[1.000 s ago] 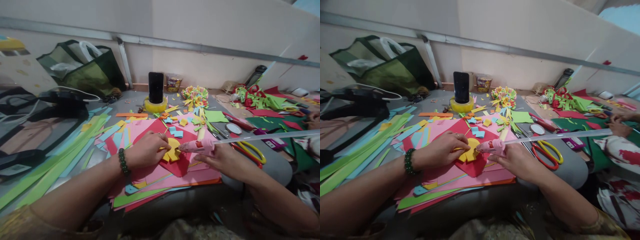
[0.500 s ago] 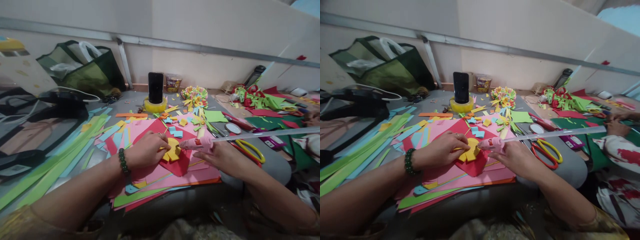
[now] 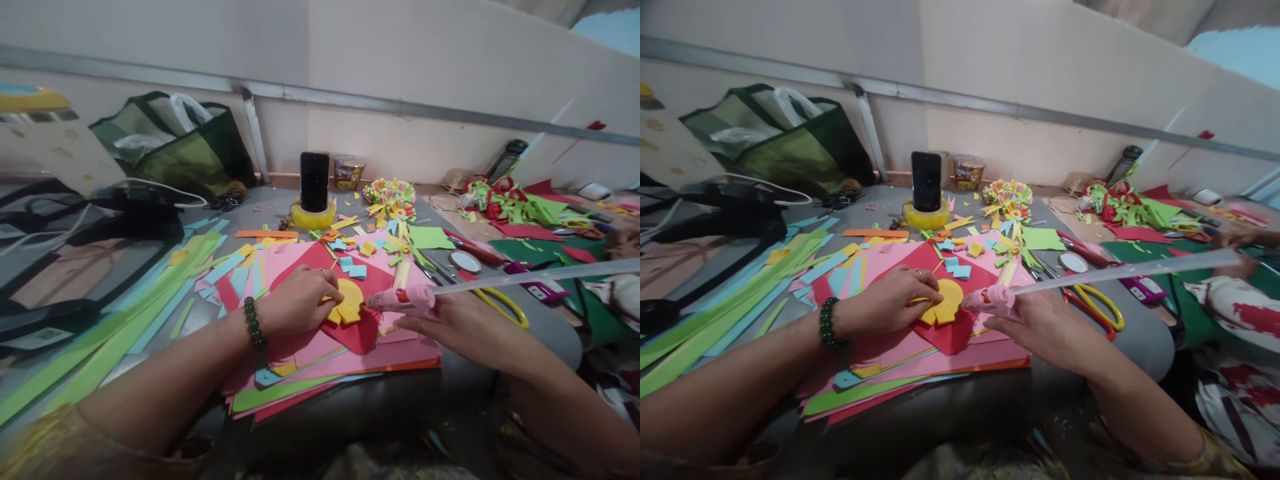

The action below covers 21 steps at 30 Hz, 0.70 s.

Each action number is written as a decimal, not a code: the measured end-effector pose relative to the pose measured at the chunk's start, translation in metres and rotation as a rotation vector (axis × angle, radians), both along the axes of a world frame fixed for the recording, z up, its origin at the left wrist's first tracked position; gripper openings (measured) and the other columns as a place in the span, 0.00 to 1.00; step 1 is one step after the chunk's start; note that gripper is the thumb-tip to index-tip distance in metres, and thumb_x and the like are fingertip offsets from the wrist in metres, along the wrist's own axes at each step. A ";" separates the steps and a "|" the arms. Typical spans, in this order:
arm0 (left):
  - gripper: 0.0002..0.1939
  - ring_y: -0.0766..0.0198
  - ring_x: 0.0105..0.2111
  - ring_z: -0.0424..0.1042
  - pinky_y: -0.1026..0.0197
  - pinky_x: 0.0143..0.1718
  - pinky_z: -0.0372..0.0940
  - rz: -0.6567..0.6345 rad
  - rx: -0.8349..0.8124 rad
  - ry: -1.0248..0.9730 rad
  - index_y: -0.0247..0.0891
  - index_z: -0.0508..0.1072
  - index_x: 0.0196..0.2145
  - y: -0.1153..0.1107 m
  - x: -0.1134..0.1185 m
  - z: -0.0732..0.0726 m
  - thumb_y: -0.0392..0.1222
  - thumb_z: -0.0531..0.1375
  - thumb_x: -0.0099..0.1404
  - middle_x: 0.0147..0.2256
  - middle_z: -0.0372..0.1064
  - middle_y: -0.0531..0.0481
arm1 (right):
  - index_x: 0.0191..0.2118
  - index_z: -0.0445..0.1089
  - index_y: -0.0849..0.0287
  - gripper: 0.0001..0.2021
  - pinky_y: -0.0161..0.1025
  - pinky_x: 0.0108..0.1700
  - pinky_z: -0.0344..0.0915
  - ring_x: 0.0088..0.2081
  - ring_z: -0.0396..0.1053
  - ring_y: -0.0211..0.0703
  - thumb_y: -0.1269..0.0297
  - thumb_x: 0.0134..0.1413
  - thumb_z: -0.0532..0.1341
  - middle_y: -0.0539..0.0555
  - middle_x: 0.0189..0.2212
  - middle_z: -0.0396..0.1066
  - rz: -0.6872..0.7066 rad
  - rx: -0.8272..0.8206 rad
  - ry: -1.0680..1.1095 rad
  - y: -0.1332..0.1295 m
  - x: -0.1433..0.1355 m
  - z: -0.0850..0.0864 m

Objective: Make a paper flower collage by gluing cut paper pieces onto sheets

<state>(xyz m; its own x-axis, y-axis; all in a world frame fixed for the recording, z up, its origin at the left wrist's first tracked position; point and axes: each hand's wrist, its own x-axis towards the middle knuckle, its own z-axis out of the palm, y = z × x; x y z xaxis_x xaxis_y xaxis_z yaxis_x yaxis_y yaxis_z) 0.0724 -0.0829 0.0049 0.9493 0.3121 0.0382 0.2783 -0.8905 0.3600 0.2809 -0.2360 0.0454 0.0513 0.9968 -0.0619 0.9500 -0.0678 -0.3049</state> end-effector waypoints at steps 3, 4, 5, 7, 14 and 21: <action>0.16 0.58 0.41 0.74 0.55 0.45 0.63 -0.009 0.002 0.007 0.40 0.82 0.37 0.000 0.000 0.001 0.34 0.53 0.67 0.44 0.77 0.46 | 0.23 0.73 0.53 0.20 0.36 0.24 0.56 0.23 0.67 0.42 0.50 0.61 0.56 0.50 0.19 0.69 0.000 0.034 0.002 0.006 -0.001 -0.002; 0.16 0.58 0.42 0.74 0.55 0.45 0.63 -0.009 0.002 0.012 0.40 0.82 0.37 0.000 0.000 0.002 0.34 0.53 0.66 0.44 0.77 0.46 | 0.22 0.73 0.53 0.21 0.36 0.24 0.55 0.22 0.66 0.42 0.50 0.61 0.56 0.50 0.17 0.67 -0.005 0.034 -0.010 0.008 -0.001 -0.003; 0.16 0.58 0.42 0.74 0.55 0.46 0.63 -0.006 0.002 0.016 0.40 0.82 0.38 0.000 0.001 0.002 0.33 0.53 0.66 0.45 0.77 0.46 | 0.22 0.73 0.54 0.21 0.36 0.23 0.55 0.21 0.64 0.41 0.50 0.61 0.56 0.50 0.16 0.65 -0.006 0.026 -0.024 0.008 -0.001 -0.004; 0.17 0.58 0.42 0.74 0.55 0.47 0.63 0.004 0.005 0.024 0.40 0.82 0.41 0.000 0.001 0.001 0.32 0.53 0.65 0.45 0.77 0.46 | 0.20 0.72 0.55 0.23 0.36 0.21 0.53 0.18 0.61 0.40 0.47 0.60 0.56 0.49 0.14 0.61 -0.006 0.003 -0.047 0.004 0.001 -0.003; 0.18 0.59 0.42 0.74 0.57 0.45 0.65 -0.017 0.037 -0.007 0.42 0.82 0.38 0.002 0.000 -0.001 0.35 0.52 0.65 0.44 0.78 0.48 | 0.38 0.79 0.53 0.22 0.41 0.35 0.71 0.35 0.74 0.52 0.42 0.54 0.58 0.54 0.29 0.78 -0.159 0.135 0.231 -0.027 0.025 0.024; 0.18 0.58 0.39 0.75 0.57 0.43 0.67 -0.038 0.000 -0.065 0.42 0.82 0.39 0.009 0.000 -0.005 0.36 0.52 0.64 0.42 0.78 0.46 | 0.16 0.66 0.55 0.22 0.40 0.23 0.63 0.22 0.66 0.46 0.40 0.40 0.63 0.51 0.13 0.62 -0.810 0.389 0.066 -0.039 0.120 0.001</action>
<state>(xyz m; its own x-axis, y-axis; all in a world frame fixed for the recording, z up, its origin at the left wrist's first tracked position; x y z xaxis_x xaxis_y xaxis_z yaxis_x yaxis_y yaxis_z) 0.0726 -0.0739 0.0000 0.9558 0.2763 0.1002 0.2206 -0.8997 0.3766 0.4010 -0.2752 0.0466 0.7556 0.6077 0.2444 0.6354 -0.5895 -0.4988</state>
